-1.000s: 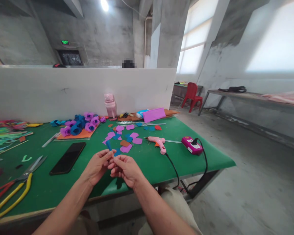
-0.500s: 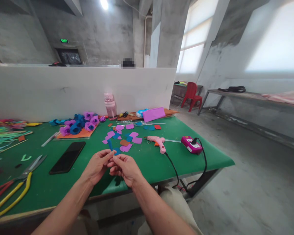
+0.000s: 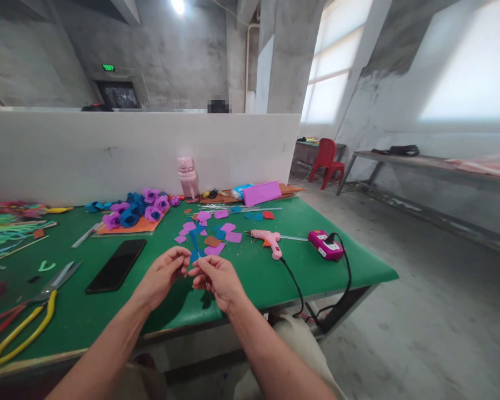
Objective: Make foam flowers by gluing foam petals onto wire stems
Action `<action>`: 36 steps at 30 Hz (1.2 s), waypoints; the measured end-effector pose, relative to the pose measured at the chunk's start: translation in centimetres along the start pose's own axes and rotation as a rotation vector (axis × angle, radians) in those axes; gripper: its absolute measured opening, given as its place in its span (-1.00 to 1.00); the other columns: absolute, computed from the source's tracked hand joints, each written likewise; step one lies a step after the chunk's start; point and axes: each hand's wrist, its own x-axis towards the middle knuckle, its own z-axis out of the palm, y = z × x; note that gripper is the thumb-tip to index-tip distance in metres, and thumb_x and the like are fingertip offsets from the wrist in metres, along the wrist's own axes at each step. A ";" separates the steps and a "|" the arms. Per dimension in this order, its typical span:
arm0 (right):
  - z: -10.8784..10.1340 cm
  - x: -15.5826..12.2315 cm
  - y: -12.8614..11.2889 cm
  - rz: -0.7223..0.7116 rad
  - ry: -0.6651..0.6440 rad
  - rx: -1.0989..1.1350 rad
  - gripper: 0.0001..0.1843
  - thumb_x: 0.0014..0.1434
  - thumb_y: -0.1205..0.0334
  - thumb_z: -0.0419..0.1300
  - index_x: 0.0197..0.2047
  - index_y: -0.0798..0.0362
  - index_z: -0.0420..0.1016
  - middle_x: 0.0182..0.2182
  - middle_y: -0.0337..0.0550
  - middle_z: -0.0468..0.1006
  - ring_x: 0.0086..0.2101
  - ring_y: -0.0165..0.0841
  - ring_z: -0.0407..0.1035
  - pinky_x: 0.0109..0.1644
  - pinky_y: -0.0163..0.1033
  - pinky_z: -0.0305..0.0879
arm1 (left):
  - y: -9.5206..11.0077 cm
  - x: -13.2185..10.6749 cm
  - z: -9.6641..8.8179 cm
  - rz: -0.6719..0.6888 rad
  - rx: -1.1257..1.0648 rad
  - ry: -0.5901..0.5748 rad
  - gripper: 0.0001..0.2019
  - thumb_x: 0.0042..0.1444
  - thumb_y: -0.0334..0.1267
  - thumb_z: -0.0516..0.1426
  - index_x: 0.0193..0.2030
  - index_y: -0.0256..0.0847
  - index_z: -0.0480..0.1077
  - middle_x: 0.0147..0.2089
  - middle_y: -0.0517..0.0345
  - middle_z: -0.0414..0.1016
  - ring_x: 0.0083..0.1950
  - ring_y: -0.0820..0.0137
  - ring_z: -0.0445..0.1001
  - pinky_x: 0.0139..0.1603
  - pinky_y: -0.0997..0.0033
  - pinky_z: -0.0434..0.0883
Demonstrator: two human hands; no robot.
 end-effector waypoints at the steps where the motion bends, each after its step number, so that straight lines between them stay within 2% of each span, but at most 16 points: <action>1: 0.0 0.0 0.0 -0.006 0.000 -0.010 -0.66 -0.13 0.06 0.31 -0.40 0.18 0.45 -0.56 -0.20 0.51 -0.65 -0.58 0.31 -0.54 -0.46 0.32 | 0.0 0.0 0.0 0.002 0.012 0.002 -0.84 -0.03 -0.24 0.14 -0.31 -0.25 0.38 -0.49 0.24 0.36 -0.53 0.56 0.27 -0.48 0.55 0.25; 7: -0.1 0.1 0.0 -0.031 0.014 -0.019 -0.64 -0.16 0.04 0.32 -0.41 0.17 0.44 -0.56 -0.22 0.51 -0.66 -0.58 0.30 -0.54 -0.44 0.32 | 0.2 0.0 0.1 -0.009 0.042 0.081 -0.77 -0.10 -0.21 0.21 -0.30 -0.31 0.45 -0.45 0.12 0.48 -0.54 0.55 0.31 -0.48 0.53 0.28; 11: -0.2 0.2 -0.1 -0.033 0.030 -0.033 -0.64 -0.17 0.03 0.32 -0.42 0.17 0.45 -0.57 -0.22 0.50 -0.66 -0.57 0.30 -0.55 -0.44 0.31 | 0.2 -0.1 0.1 -0.015 0.070 0.126 -0.78 -0.15 -0.20 0.25 -0.39 -0.32 0.43 -0.49 0.12 0.47 -0.55 0.53 0.32 -0.49 0.53 0.28; 16: -0.2 0.1 -0.1 -0.036 0.040 -0.043 -0.65 -0.16 0.04 0.32 -0.42 0.17 0.44 -0.57 -0.21 0.50 -0.66 -0.58 0.28 -0.55 -0.44 0.31 | 0.1 -0.2 0.3 0.062 0.006 0.102 -0.73 -0.02 -0.11 0.15 -0.55 -0.21 0.22 -0.66 0.35 0.18 -0.62 0.57 0.17 -0.57 0.57 0.21; 19: -0.1 0.1 0.0 -0.036 0.041 -0.049 -0.64 -0.17 0.04 0.32 -0.42 0.17 0.44 -0.57 -0.21 0.51 -0.66 -0.58 0.28 -0.55 -0.45 0.28 | 0.1 -0.2 0.2 0.079 0.027 0.088 -0.65 0.02 -0.07 0.11 -0.64 -0.20 0.15 -0.71 0.37 0.08 -0.66 0.57 0.11 -0.57 0.54 0.20; 21: 0.0 0.1 0.0 -0.033 0.042 -0.052 -0.64 -0.17 0.03 0.32 -0.42 0.17 0.45 -0.56 -0.20 0.51 -0.66 -0.58 0.29 -0.56 -0.45 0.27 | 0.1 -0.1 0.1 0.096 0.104 0.125 -0.59 0.04 -0.07 0.09 -0.71 -0.20 0.12 -0.76 0.35 0.06 -0.67 0.56 0.11 -0.54 0.53 0.20; 23: -0.1 0.1 0.0 -0.032 0.044 -0.050 -0.64 -0.17 0.03 0.32 -0.43 0.17 0.45 -0.56 -0.20 0.51 -0.66 -0.58 0.29 -0.56 -0.45 0.26 | 0.2 -0.1 0.0 0.114 0.167 0.169 -0.60 0.01 -0.11 0.12 -0.74 -0.22 0.19 -0.71 0.27 0.20 -0.60 0.54 0.22 -0.45 0.53 0.24; 24: -0.1 0.1 0.0 -0.035 0.048 -0.047 -0.64 -0.17 0.03 0.32 -0.43 0.17 0.45 -0.57 -0.20 0.51 -0.66 -0.58 0.28 -0.56 -0.45 0.26 | 0.3 -0.1 0.0 0.118 0.177 0.165 -0.68 -0.03 -0.15 0.16 -0.70 -0.24 0.28 -0.63 0.22 0.31 -0.51 0.52 0.30 -0.38 0.53 0.27; 26: -0.1 0.1 0.0 -0.050 0.056 -0.038 -0.65 -0.17 0.03 0.31 -0.43 0.16 0.46 -0.57 -0.22 0.50 -0.67 -0.59 0.27 -0.57 -0.46 0.26 | 0.4 -0.1 0.1 0.097 0.152 0.098 -0.87 -0.13 -0.23 0.24 -0.45 -0.23 0.45 -0.39 0.15 0.46 -0.31 0.45 0.39 -0.23 0.50 0.29; 28: -0.1 0.1 0.0 -0.067 0.057 -0.037 -0.66 -0.15 0.03 0.31 -0.42 0.16 0.48 -0.57 -0.22 0.50 -0.67 -0.60 0.26 -0.56 -0.46 0.26 | 0.5 -0.2 0.4 0.044 0.099 0.030 -0.69 -0.16 -0.25 0.26 -0.20 -0.20 0.46 -0.27 0.10 0.50 -0.23 0.40 0.40 -0.18 0.46 0.29; 29: 0.0 0.1 0.1 -0.070 0.049 -0.041 -0.66 -0.14 0.03 0.30 -0.41 0.17 0.49 -0.57 -0.22 0.50 -0.66 -0.59 0.26 -0.55 -0.45 0.27 | 0.4 -0.3 0.6 0.020 0.075 0.021 -0.67 -0.13 -0.23 0.24 -0.16 -0.21 0.46 -0.27 0.08 0.50 -0.24 0.40 0.40 -0.19 0.45 0.29; 32: 0.2 0.0 0.3 -0.057 0.010 -0.060 -0.65 -0.15 0.03 0.31 -0.42 0.18 0.50 -0.54 -0.19 0.50 -0.64 -0.58 0.28 -0.52 -0.43 0.29 | -0.1 -0.4 1.2 -0.008 0.019 0.024 -0.78 -0.10 -0.19 0.22 -0.33 -0.27 0.52 -0.33 0.05 0.51 -0.27 0.39 0.39 -0.20 0.46 0.29; 36: 0.3 -0.1 0.7 -0.043 -0.017 -0.159 -0.64 -0.11 0.00 0.27 -0.44 0.19 0.52 -0.53 -0.13 0.52 -0.61 -0.53 0.33 -0.48 -0.39 0.29 | -0.5 -0.4 1.5 -0.028 -0.063 0.047 -0.85 -0.17 -0.22 0.26 -0.55 -0.27 0.47 -0.43 0.12 0.48 -0.35 0.43 0.38 -0.30 0.49 0.29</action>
